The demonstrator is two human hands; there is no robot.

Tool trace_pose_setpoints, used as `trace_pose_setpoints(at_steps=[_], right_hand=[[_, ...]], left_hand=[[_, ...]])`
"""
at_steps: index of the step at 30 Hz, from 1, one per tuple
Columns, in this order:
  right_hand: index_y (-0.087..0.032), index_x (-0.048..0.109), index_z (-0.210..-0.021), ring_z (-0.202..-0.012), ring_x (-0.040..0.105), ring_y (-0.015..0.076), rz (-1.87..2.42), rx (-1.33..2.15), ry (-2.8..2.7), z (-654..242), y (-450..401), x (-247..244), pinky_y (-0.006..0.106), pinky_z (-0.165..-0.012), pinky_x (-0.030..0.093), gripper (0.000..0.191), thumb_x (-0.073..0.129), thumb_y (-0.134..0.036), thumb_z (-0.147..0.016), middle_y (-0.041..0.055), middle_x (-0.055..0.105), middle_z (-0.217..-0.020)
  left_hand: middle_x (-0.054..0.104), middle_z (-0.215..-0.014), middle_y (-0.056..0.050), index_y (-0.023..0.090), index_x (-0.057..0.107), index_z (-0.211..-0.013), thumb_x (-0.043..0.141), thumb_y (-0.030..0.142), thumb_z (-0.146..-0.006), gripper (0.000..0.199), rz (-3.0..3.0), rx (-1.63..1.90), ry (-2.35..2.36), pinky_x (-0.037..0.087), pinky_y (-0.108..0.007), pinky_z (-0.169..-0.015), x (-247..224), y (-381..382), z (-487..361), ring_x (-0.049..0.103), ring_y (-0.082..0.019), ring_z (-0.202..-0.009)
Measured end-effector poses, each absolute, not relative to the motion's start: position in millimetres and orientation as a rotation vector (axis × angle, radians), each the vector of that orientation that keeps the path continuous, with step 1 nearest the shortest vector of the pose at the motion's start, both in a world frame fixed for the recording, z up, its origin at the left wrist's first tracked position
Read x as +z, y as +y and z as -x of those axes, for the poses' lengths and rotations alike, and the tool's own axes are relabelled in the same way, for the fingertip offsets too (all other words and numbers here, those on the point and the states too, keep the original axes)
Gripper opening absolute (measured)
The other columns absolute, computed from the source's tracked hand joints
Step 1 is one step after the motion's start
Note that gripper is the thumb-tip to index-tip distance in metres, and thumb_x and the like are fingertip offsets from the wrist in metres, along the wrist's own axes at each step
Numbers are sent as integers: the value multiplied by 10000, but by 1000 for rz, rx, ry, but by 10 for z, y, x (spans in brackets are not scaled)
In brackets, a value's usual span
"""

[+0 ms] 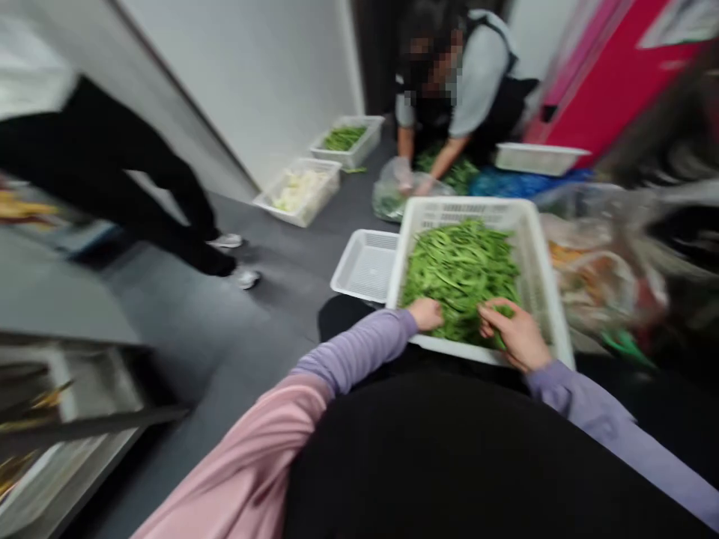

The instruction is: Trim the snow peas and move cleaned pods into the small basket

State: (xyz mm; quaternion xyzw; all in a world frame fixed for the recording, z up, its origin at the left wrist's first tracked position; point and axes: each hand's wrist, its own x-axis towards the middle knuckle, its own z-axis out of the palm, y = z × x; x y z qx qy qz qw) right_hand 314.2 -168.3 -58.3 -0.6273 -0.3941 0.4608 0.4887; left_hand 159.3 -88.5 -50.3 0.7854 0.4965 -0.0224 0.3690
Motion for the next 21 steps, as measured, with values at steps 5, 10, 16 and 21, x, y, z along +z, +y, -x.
trace_pose_setpoints(at_steps=[5,10,16,21], right_hand=[[-214,392,-683,-381,329,50,1214,1352,-539,-3195,-1574,-545,195,-405,302,367,710,-363,-578,-100,391,-499],[-207,429,-690,-386,355,60,1264,1375,-570,-3217,-1587,-655,201,-403,316,340,722,-347,-593,-91,427,-488],[-185,558,-912,-550,504,141,1796,887,-1266,-3295,-1507,-632,269,-525,411,264,562,-384,-739,-3,532,-631],[-164,629,-941,-770,565,177,1838,495,-2503,-3254,-1326,-426,247,-640,397,224,546,-192,-735,86,590,-927]], left_hand=[[636,-967,-70,115,615,-1003,511,60,-680,344,-2122,-264,1076,439,-239,-821,-881,-637,-1631,576,-152,-874],[641,-878,8,153,517,-1176,443,197,-813,373,-2073,-203,719,438,-153,-631,-666,-696,-1661,555,-65,-629],[658,-827,-26,137,642,-876,370,191,-870,278,-2328,-293,668,415,-184,-710,-566,-633,-1687,577,-110,-751],[649,-956,-80,151,633,-937,367,280,-889,300,-2589,-332,682,424,-265,-761,-614,-632,-1676,594,-189,-861]])
